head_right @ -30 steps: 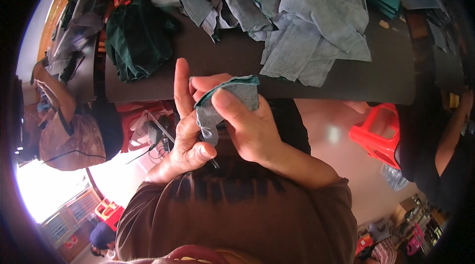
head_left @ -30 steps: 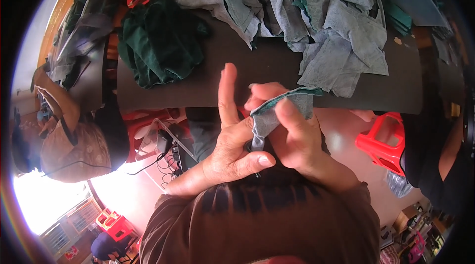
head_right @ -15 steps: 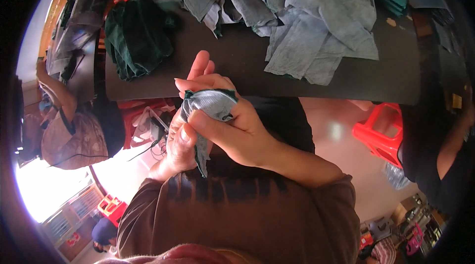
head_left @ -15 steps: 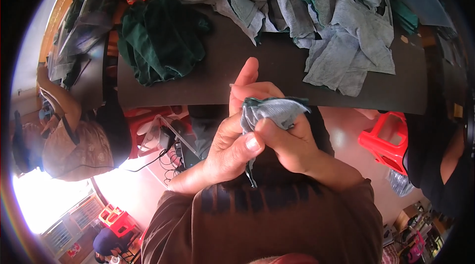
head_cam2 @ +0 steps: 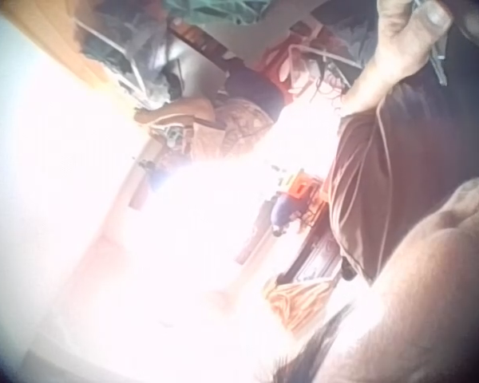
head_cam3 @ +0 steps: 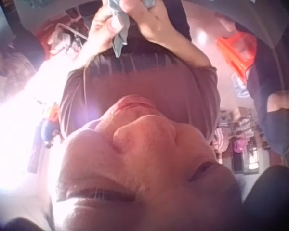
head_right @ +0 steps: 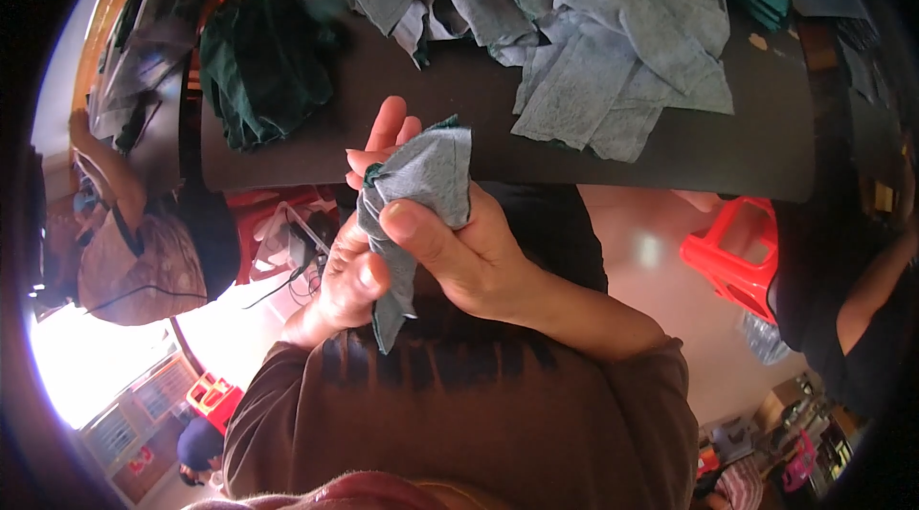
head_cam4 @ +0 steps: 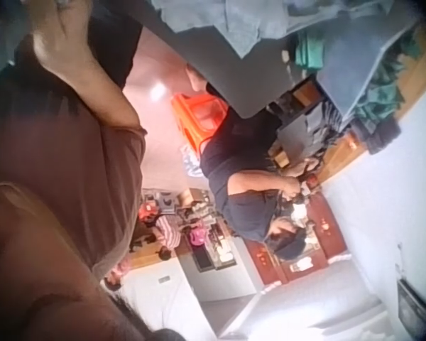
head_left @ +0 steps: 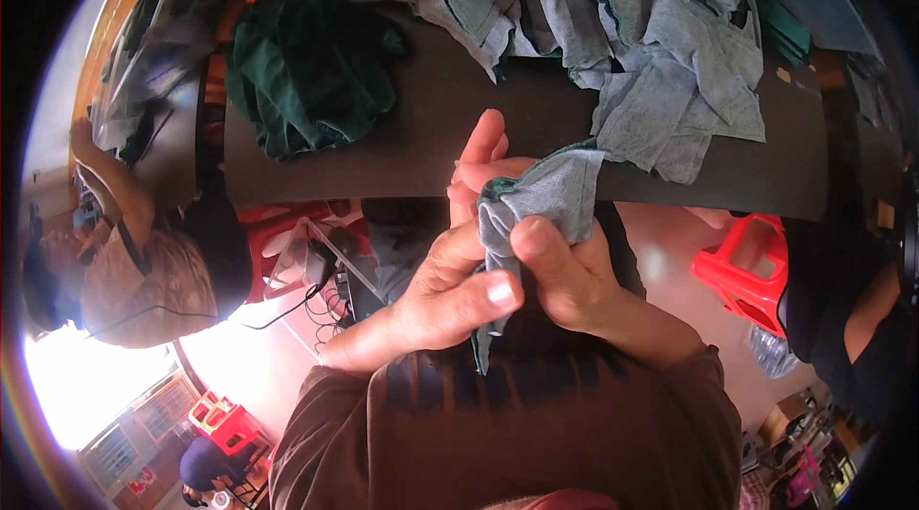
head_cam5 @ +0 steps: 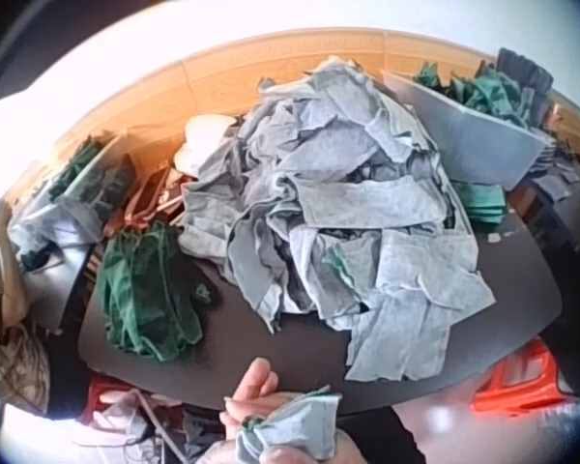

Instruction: The recorder is turning small pieces of sewn fabric inside out to prepare them for further manufacturing steps.

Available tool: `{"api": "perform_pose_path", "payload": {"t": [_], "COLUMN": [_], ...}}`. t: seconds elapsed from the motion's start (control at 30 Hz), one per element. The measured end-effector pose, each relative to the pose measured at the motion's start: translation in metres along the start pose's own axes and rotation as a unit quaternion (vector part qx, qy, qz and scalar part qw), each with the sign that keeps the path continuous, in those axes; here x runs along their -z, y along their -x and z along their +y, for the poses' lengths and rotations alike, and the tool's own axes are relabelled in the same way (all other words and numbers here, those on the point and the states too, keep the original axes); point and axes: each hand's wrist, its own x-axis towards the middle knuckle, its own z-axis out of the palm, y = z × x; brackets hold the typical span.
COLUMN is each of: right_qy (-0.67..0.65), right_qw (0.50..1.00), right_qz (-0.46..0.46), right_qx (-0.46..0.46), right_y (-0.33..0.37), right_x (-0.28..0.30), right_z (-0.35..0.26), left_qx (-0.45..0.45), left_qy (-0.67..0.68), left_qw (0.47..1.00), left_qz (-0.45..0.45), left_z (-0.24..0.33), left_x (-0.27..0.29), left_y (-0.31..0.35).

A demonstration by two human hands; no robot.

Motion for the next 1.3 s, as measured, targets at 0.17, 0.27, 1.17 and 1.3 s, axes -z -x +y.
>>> {"api": "perform_pose_path", "payload": {"t": [0.17, 0.27, 1.17, 1.3], "right_qy": [0.19, 0.285, 0.236, -0.029], "right_qw": [0.982, 0.957, 0.97, 0.996], "right_qz": [0.023, 0.014, -0.061, -0.031], "right_qx": [0.011, 0.051, 0.021, -0.079], "right_y": [0.0, -0.005, 0.007, 0.014], "right_x": [0.001, -0.001, 0.005, 0.023], "right_z": [0.01, 0.01, -0.022, -0.025], "left_qx": [-0.067, -0.009, 0.097, 0.048], "left_qy": [0.098, 0.122, 0.123, 0.022], "left_qw": [0.992, 0.985, 0.987, 0.999], "left_qz": [0.037, 0.12, 0.035, -0.011], "left_z": [-0.01, 0.005, 0.02, 0.019], "left_x": [0.001, -0.009, 0.0, 0.011], "left_y": [-0.012, -0.014, -0.017, -0.02]}}
